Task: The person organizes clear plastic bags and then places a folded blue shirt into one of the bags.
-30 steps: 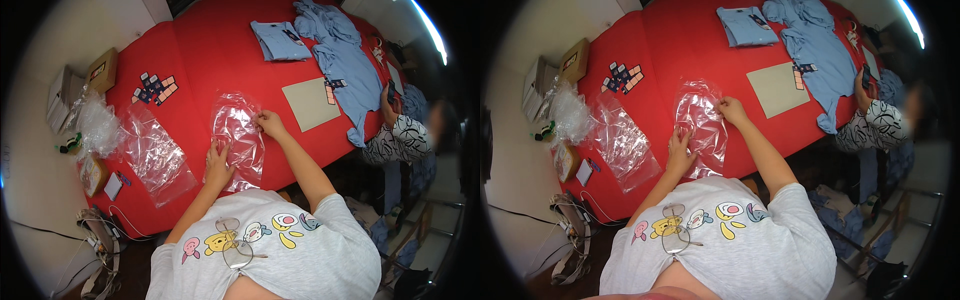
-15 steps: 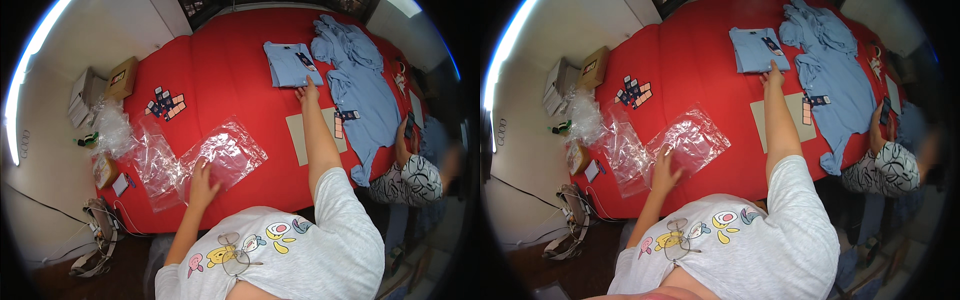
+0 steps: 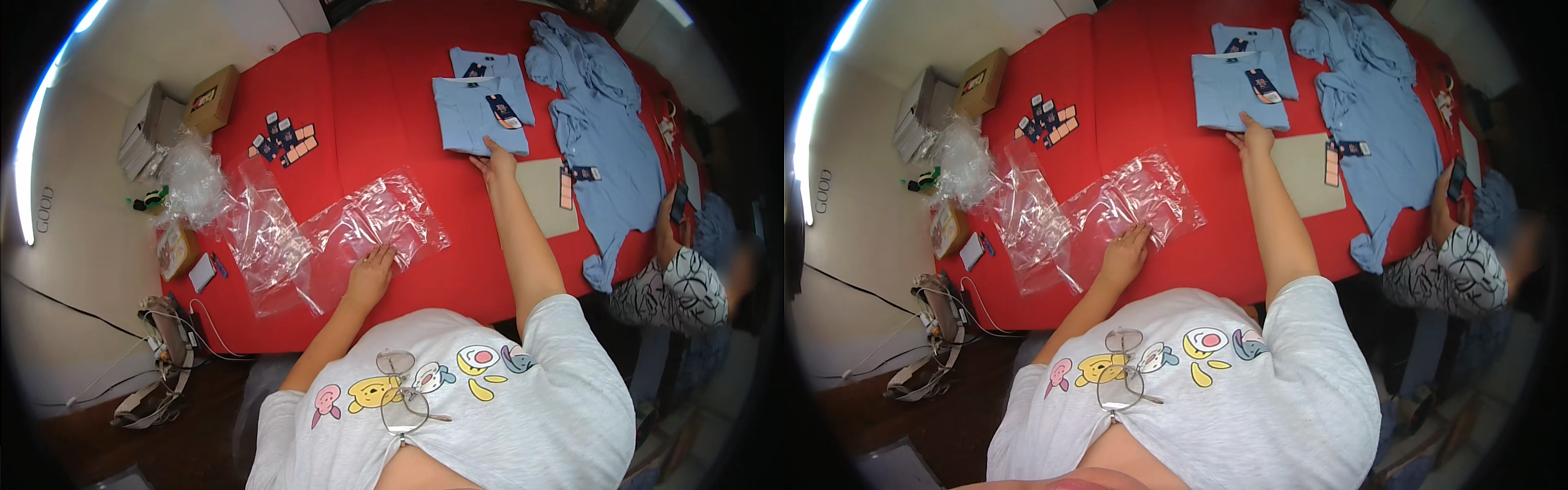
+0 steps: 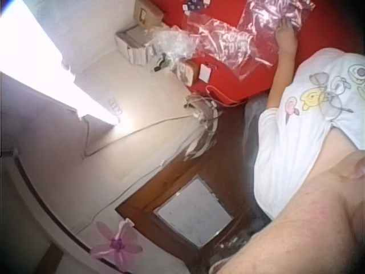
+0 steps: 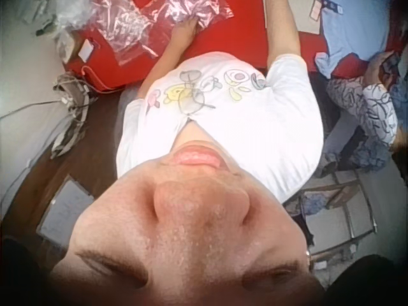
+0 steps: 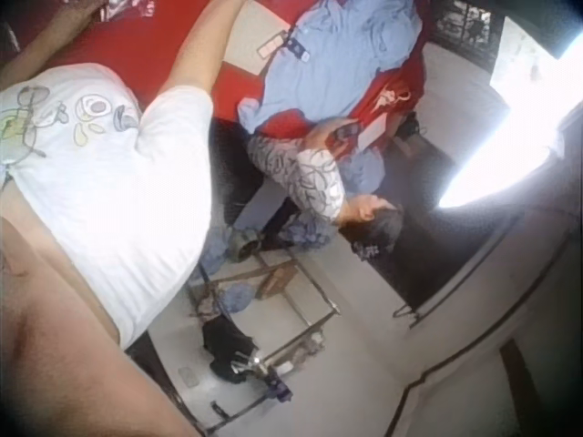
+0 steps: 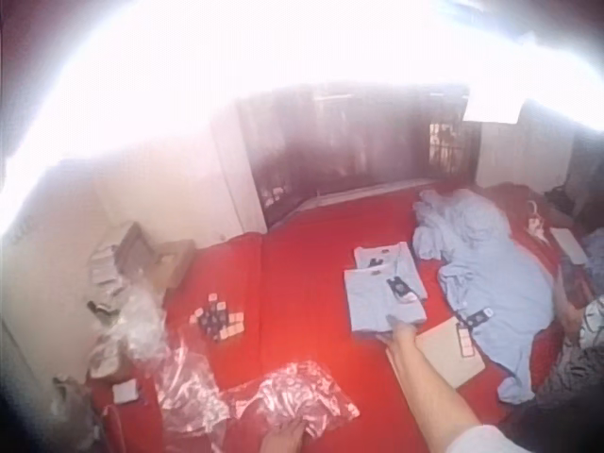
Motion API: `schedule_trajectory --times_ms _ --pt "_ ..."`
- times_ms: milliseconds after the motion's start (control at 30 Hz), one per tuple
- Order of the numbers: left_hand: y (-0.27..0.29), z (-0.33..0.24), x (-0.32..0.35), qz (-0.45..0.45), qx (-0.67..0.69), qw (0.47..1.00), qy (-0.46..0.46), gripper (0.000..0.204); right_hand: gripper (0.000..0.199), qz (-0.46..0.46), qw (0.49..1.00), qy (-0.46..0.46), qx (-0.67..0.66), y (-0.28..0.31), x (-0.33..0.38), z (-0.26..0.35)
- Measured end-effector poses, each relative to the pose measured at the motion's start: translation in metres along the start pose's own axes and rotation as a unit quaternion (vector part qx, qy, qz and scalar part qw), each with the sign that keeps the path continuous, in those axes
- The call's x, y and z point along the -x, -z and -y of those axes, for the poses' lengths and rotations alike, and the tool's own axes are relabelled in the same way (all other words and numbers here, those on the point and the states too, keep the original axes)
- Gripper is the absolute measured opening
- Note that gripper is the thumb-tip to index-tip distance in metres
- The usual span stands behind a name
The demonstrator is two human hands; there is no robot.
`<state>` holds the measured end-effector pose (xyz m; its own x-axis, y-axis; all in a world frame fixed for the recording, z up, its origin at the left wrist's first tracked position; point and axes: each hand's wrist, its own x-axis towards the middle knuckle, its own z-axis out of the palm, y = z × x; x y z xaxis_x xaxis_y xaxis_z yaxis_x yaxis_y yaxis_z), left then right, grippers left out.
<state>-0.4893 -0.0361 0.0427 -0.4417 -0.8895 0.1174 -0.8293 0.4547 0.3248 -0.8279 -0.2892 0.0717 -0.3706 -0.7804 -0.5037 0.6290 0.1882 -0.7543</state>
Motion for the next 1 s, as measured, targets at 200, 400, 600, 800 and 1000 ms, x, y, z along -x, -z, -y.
schedule_trajectory --times_ms 200,400,600,800,1000 --pt "0.027 0.021 0.096 0.089 0.084 0.982 -0.142 0.062 0.055 -0.003 0.996 -0.049 0.078 0.066 0.149 -0.092" --pt "0.032 0.038 0.158 0.093 0.100 0.983 -0.119 0.071 0.057 -0.035 0.995 -0.046 0.086 0.103 0.243 -0.131" --pt "0.017 0.041 0.178 0.054 0.047 0.979 -0.193 0.054 0.057 -0.042 0.994 -0.047 0.094 0.133 0.304 -0.155" --pt "0.031 0.013 0.179 0.095 0.150 0.976 -0.130 0.033 0.057 -0.016 0.977 -0.114 0.181 0.169 0.314 -0.147" --pt "0.066 -0.030 0.188 0.295 0.459 0.834 0.085 0.028 0.066 0.268 0.854 0.193 0.401 0.196 0.407 -0.102"
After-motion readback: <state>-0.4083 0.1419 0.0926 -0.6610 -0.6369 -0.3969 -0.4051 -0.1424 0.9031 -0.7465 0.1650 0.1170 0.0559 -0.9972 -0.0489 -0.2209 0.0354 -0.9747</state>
